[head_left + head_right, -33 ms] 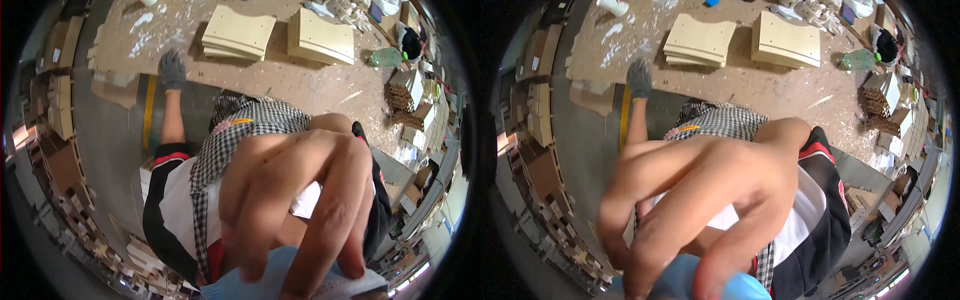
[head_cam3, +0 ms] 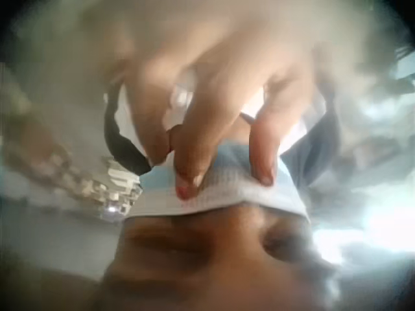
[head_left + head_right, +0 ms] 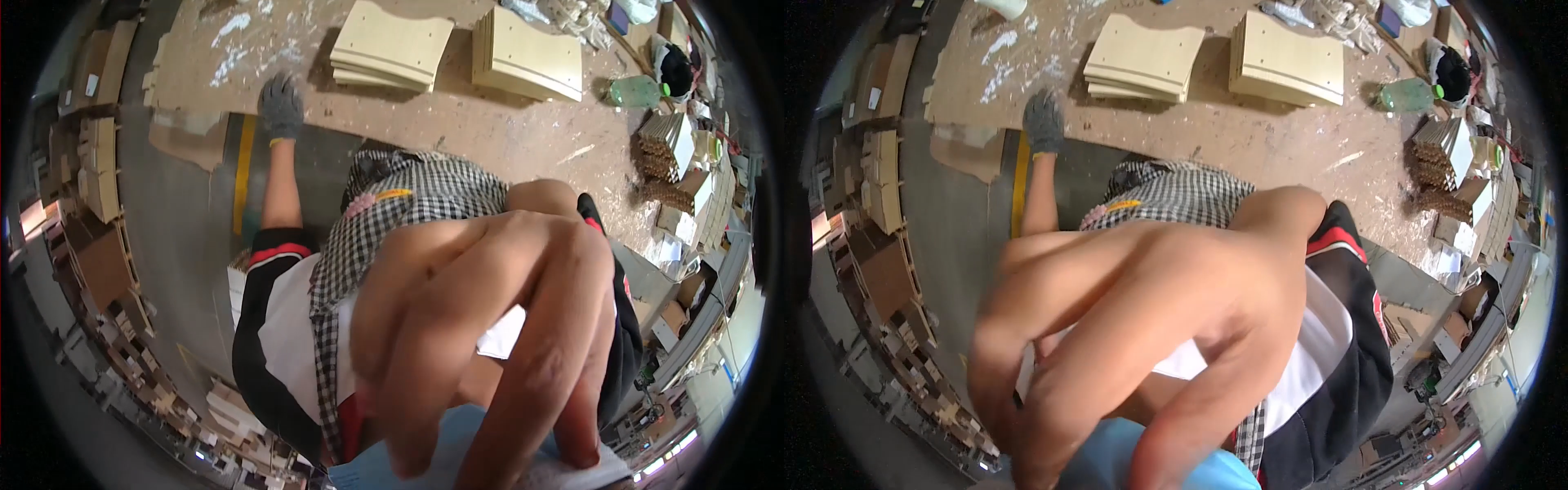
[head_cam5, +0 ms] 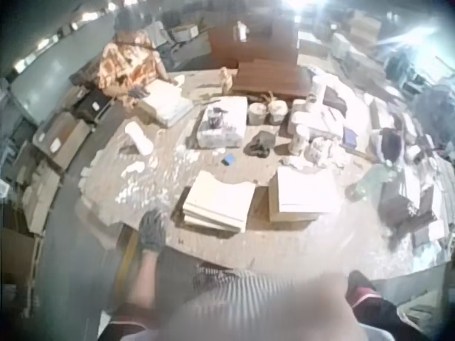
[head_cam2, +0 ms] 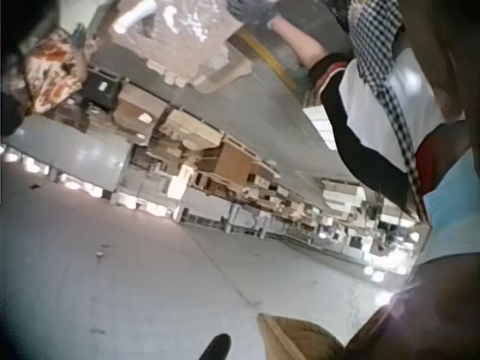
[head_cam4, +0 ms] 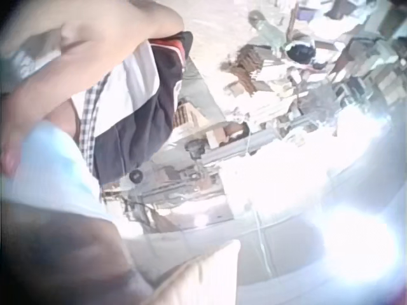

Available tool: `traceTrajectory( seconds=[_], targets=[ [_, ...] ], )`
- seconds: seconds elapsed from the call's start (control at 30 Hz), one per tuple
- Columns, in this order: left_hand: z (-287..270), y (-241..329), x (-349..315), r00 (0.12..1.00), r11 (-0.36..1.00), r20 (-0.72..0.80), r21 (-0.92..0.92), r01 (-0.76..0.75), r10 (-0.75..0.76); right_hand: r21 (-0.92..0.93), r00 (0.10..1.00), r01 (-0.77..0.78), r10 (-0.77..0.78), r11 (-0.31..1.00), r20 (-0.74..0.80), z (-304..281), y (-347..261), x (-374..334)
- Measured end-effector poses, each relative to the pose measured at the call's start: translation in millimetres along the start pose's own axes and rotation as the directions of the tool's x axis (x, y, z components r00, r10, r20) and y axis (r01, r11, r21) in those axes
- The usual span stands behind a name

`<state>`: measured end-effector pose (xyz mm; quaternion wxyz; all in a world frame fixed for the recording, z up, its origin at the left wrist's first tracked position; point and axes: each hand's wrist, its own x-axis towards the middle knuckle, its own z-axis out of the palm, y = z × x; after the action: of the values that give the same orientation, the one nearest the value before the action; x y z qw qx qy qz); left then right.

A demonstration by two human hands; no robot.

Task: The person organizes wooden furniture components on a workbench, cleans the surface of a larger piece using a small blue sponge, and then unfolds a large white sheet to wrap an object.

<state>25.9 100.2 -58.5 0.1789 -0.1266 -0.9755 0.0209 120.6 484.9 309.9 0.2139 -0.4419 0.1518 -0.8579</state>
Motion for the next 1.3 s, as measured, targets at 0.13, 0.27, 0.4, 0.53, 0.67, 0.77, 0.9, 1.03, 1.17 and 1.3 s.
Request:
traceTrajectory(
  seconds=[0.13, 0.27, 0.4, 0.53, 0.67, 0.77, 0.9, 1.03, 1.17, 1.3],
  targets=[
    [6, 11, -9, 1.0, 0.999, 0.009, 0.02, 0.028, -0.028, 0.021, 0.999, -0.024, 0.025, 0.999, -0.026, -1, 5, 6],
    [12, 20, 4, 0.996, 0.996, -0.073, -0.074, 0.053, -0.058, -0.001, 0.999, -0.045, 0.045, 0.999, -0.01, -11, 11, 18],
    [9, 12, -8, 0.993, 0.984, -0.091, -0.166, 0.06, -0.076, -0.018, 0.998, -0.069, 0.069, 0.997, 0.004, -19, 24, 41],
    [11, 10, -6, 0.992, 0.969, -0.094, -0.239, 0.056, -0.08, -0.081, 0.997, -0.075, 0.072, 0.994, -0.037, -22, 59, 62],
    [10, -5, -3, 0.989, 0.966, -0.109, -0.247, 0.075, -0.105, -0.104, 0.995, -0.089, 0.085, 0.991, -0.048, -39, 93, 92],
    [18, -4, 16, 0.997, 0.97, -0.06, -0.242, 0.037, -0.053, -0.165, 0.993, -0.097, 0.085, 0.982, -0.077, -52, 115, 114],
    [2, -3, 12, 0.993, 0.945, -0.059, -0.316, 0.078, -0.102, -0.248, 0.988, -0.121, 0.092, 0.961, -0.126, -69, 133, 132],
    [8, -23, 17, 0.985, 0.763, -0.065, -0.641, 0.082, -0.16, -0.555, 0.892, -0.311, 0.036, 0.772, -0.451, -125, 124, 114],
    [16, -17, 83, 0.994, 0.672, -0.078, -0.74, -0.008, -0.074, -0.573, 0.762, -0.621, -0.243, -0.535, -0.6, -264, 85, 26],
    [38, 0, 147, 0.993, 0.592, 0.091, -0.798, 0.114, -0.069, -0.443, 0.632, -0.615, -0.072, -0.652, -0.772, -404, 74, -25]
  ],
)
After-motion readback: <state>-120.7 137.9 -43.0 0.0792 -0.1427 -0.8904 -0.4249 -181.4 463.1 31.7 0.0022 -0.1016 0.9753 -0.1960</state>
